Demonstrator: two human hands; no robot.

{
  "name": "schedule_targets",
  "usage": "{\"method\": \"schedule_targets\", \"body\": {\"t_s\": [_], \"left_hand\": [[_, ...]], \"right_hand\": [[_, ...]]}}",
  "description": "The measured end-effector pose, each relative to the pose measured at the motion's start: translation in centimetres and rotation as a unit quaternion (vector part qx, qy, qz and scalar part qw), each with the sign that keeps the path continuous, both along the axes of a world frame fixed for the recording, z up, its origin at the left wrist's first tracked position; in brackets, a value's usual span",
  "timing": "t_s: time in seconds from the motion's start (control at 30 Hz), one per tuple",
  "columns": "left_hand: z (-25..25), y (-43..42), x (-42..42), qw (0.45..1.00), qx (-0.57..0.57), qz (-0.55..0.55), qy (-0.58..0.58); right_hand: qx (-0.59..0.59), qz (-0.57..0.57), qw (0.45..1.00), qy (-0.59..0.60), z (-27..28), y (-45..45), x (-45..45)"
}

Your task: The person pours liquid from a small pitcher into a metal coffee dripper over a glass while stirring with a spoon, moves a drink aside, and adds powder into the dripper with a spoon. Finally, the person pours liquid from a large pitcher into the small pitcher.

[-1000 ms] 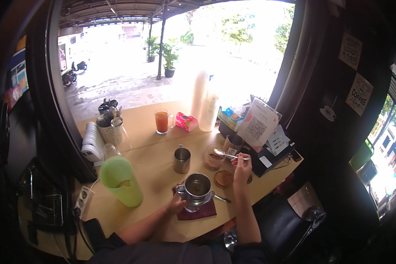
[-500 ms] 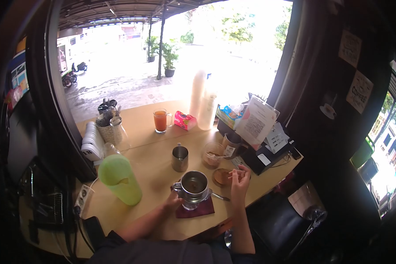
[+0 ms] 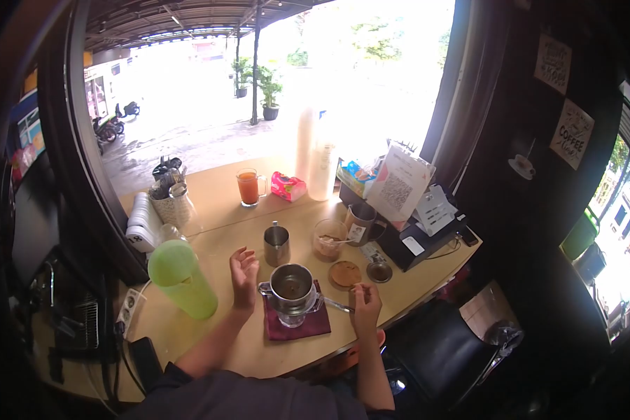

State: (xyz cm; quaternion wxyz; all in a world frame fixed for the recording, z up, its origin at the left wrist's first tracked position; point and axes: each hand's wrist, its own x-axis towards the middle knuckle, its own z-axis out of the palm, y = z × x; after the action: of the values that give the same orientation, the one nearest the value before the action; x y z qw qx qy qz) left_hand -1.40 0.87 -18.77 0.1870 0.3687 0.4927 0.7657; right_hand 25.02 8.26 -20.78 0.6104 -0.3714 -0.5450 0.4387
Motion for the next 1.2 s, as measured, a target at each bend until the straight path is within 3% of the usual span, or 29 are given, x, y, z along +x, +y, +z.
{"method": "schedule_targets", "body": {"t_s": [0.07, 0.2, 0.23, 0.3, 0.4, 0.47, 0.53, 0.6, 0.73, 0.87, 0.93, 1.2], "left_hand": [[0.0, 1.0, -0.7, 0.998, -0.065, 0.02, 0.017], [-1.1, 4.0, -3.0, 0.933, -0.199, 0.043, 0.297], [-1.4, 4.6, -3.6, 0.933, -0.195, 0.044, 0.3], [-1.3, 5.7, -4.6, 0.948, -0.176, -0.053, 0.26], [-0.9, 6.0, -5.5, 0.935, -0.176, -0.064, 0.302], [-0.4, 5.7, -5.2, 0.925, -0.222, -0.052, 0.304], [0.1, 5.4, -4.9, 0.913, -0.27, -0.041, 0.303], [0.2, 5.4, -4.8, 0.889, -0.303, -0.036, 0.34], [-1.2, 6.0, -5.1, 0.883, -0.276, -0.004, 0.379], [-1.5, 6.1, -5.2, 0.882, -0.274, 0.002, 0.384], [-2.0, 6.2, -5.3, 0.885, -0.276, -0.001, 0.375], [-2.6, 6.1, -5.0, 0.872, -0.262, 0.031, 0.413]], "right_hand": [[-0.005, 0.01, 1.0, -0.025, 0.0, 0.0, 0.1], [-0.009, 0.042, 0.998, -0.045, -0.2, -0.1, 0.4], [-0.012, 0.041, 0.998, -0.045, -0.1, 0.0, 0.4], [-0.015, 0.042, 0.998, -0.053, 0.1, -0.1, 0.5], [-0.033, 0.056, 0.995, -0.075, 1.1, -0.8, 0.5], [-0.045, 0.071, 0.993, -0.086, 0.9, -0.7, 0.4], [0.025, 0.112, 0.975, -0.189, 0.2, -0.2, 0.4], [0.039, 0.123, 0.967, -0.217, 0.3, -0.2, 0.6], [0.091, 0.127, 0.944, -0.289, 1.7, -0.8, 0.7], [0.092, 0.116, 0.959, -0.243, 0.9, -0.6, 0.4], [-0.006, 0.127, 0.98, -0.155, 0.9, -0.8, 0.2], [-0.025, 0.113, 0.979, -0.169, 0.9, -0.9, 0.3]]}}
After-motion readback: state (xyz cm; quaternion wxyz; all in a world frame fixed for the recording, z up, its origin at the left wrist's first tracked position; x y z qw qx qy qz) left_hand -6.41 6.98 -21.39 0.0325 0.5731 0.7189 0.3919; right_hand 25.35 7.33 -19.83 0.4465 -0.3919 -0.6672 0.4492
